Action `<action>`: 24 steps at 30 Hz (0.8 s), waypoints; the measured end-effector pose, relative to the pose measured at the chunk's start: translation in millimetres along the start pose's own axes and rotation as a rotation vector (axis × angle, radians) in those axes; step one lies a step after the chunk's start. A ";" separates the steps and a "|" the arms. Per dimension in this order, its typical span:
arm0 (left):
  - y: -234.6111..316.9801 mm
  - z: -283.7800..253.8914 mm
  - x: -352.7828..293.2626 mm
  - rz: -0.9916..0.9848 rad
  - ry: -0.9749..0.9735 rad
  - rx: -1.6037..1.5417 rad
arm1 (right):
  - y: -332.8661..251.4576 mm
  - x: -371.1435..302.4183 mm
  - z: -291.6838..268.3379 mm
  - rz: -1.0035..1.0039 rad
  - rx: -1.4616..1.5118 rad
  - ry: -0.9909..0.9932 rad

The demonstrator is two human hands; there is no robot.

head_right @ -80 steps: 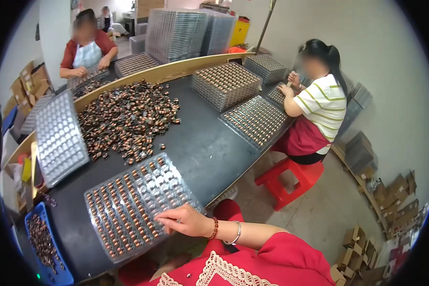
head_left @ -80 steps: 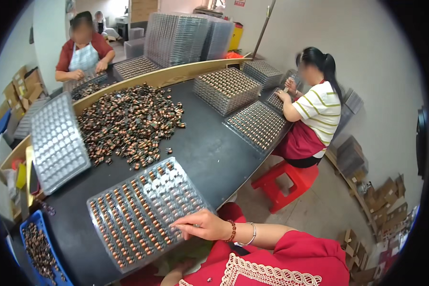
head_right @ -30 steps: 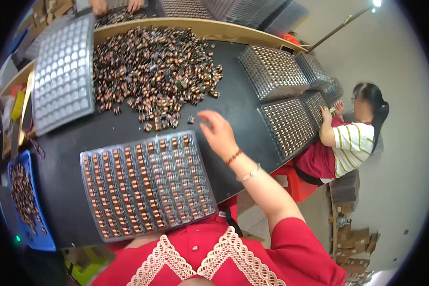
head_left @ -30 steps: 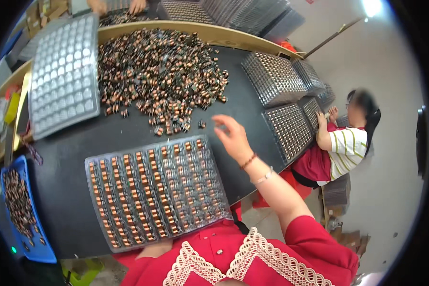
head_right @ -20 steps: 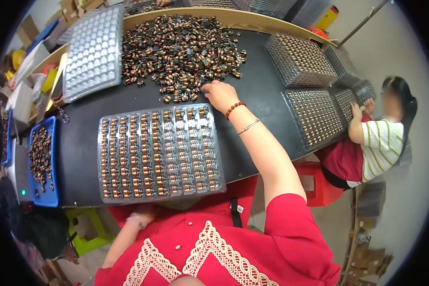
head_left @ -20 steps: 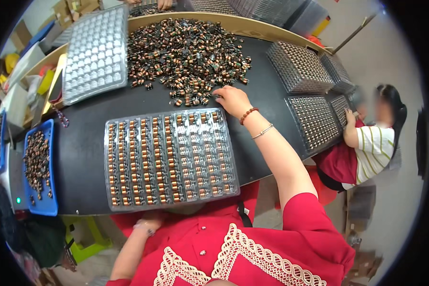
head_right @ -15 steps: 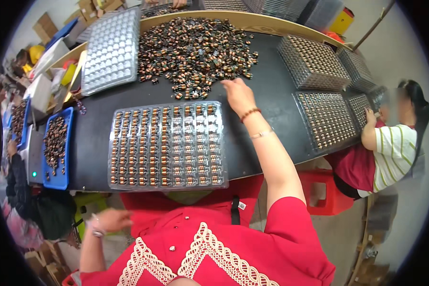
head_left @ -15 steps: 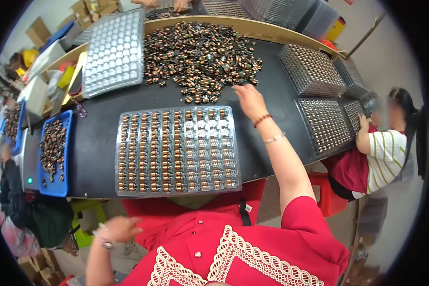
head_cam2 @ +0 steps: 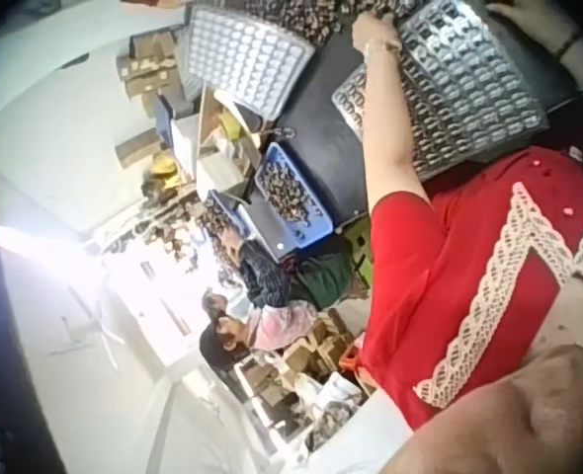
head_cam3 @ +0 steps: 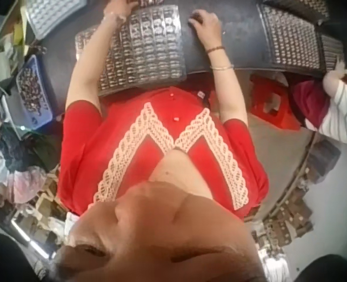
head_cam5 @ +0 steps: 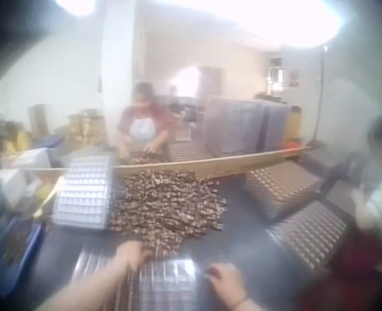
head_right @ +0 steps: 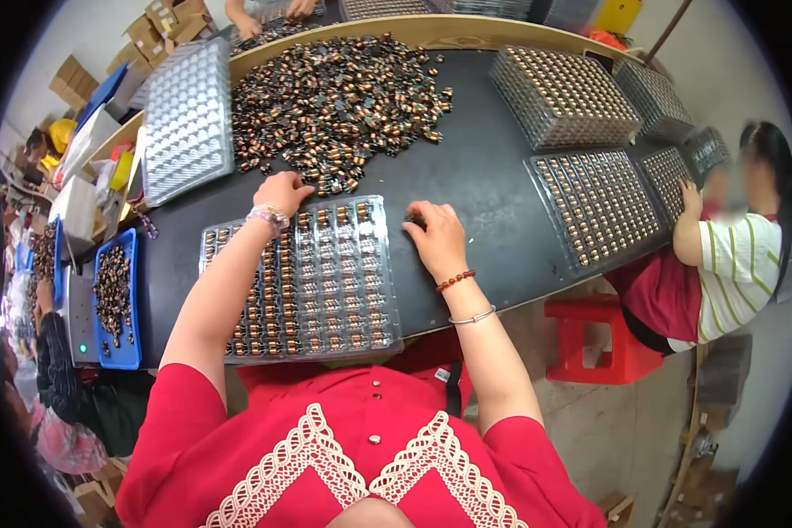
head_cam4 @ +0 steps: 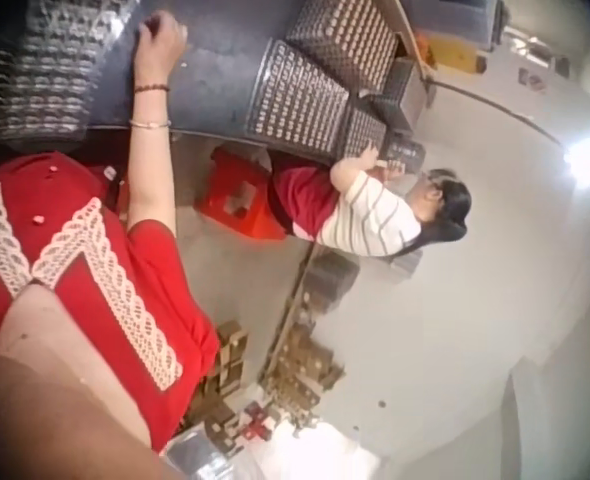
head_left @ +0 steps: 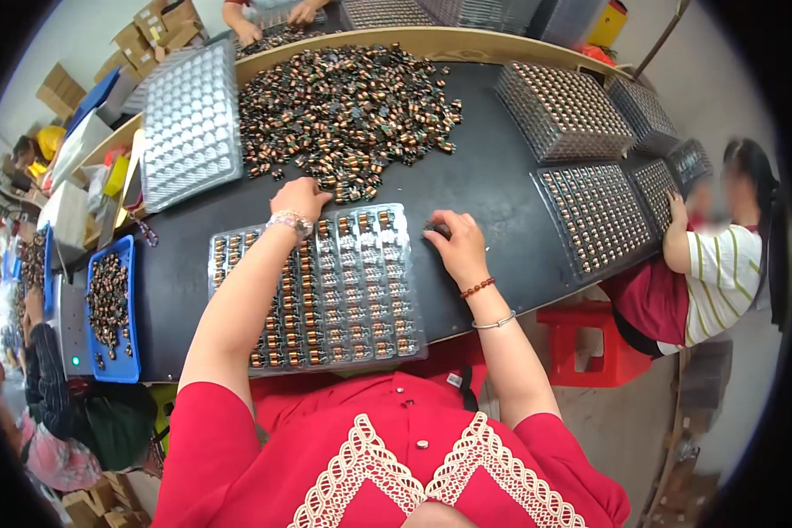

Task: The person places electronic components into the slots of a plastic tray, sets the filled tray aside onto a stack, and begins inserting components into an empty plastic tray.

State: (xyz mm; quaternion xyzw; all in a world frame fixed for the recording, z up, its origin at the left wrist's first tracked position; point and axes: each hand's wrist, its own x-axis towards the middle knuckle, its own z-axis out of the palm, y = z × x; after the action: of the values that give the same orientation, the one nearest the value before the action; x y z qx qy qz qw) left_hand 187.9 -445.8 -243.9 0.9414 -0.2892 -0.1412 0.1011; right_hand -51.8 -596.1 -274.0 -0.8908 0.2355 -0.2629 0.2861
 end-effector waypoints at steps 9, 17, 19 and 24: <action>-23.9 35.0 21.2 0.216 0.229 -0.230 | 17.5 -5.7 -12.4 -0.188 -0.231 -0.053; -68.3 31.2 67.2 0.189 0.066 -0.845 | 9.7 -42.1 -7.4 -0.076 -0.177 0.138; -55.7 19.0 49.5 0.098 -0.013 -1.060 | 10.1 -60.4 -5.3 -0.048 -0.178 0.162; -51.6 -6.1 8.4 0.074 -0.065 -1.307 | 4.9 -73.8 3.0 -0.072 -0.128 0.247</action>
State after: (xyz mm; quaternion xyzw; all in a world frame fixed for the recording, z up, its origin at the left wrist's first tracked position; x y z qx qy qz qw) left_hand 223.2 -408.0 -253.9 0.6709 -0.1790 -0.3125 0.6482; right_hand -106.7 -556.4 -303.9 -0.8760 0.2530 -0.3652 0.1876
